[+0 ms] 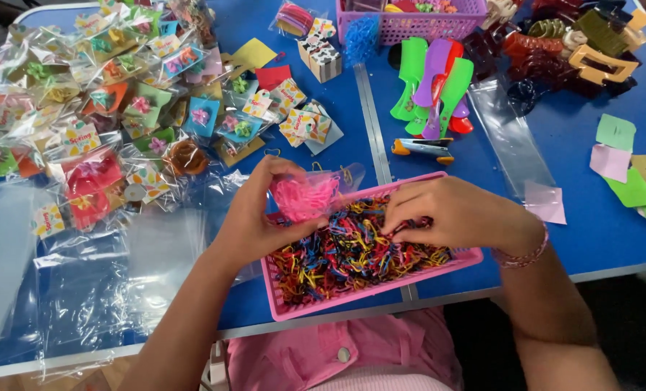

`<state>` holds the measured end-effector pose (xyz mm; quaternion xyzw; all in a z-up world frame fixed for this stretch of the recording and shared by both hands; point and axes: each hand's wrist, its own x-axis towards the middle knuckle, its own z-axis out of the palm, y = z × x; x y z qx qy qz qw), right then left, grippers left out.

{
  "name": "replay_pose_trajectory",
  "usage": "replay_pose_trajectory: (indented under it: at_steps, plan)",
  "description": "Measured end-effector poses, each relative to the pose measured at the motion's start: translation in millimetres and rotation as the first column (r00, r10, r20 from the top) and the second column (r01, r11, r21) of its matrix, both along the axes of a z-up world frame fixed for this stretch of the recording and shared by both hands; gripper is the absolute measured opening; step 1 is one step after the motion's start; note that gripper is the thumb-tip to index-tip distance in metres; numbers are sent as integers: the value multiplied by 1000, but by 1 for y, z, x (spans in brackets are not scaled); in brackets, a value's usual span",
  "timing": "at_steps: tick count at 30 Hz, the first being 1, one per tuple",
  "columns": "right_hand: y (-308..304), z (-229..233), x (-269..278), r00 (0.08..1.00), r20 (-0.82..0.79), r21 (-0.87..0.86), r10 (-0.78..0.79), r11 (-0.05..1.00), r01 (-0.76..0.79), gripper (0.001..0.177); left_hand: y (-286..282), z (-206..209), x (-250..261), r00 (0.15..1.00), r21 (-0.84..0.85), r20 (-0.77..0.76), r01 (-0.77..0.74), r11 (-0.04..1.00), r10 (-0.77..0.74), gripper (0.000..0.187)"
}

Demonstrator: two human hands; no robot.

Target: The person is packaging small pink hair ties and colorful hair clips into a small plastic bag at a table.

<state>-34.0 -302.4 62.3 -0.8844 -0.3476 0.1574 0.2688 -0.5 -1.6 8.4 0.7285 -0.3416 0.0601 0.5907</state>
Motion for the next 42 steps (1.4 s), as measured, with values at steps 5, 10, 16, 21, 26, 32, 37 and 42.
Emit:
replay_pose_trajectory:
  at_steps: [5,10,16,21,26,32,37,42]
  plan:
    - [-23,23,2,994,-65,-115,-91,990,83,13,4,-5,1,999,178,35,-9,984,2,62]
    - [-3,23,0,986,159,65,-53,997,44,15,3,-2,1,999,180,42,-21,983,14,64]
    - [30,5,1,967,53,-21,251,968,-250,46,4,-6,2,998,135,62,-21,991,13,60]
    - [8,7,6,983,-132,-436,127,883,-173,36,6,-8,2,997,123,83,-4,992,-6,62]
    - [-16,37,7,980,-160,-551,-120,834,12,36,5,-7,3,995,118,100,-8,993,-4,60]
    - [28,34,7,987,110,-246,117,965,-87,29,5,-3,0,994,66,105,-21,998,14,56]
    - [71,10,11,936,90,-310,340,903,-299,57,4,-5,2,987,-25,134,-89,996,91,50]
    - [63,-5,8,929,-160,-494,334,788,-368,43,6,-7,3,987,-25,131,-96,995,98,53]
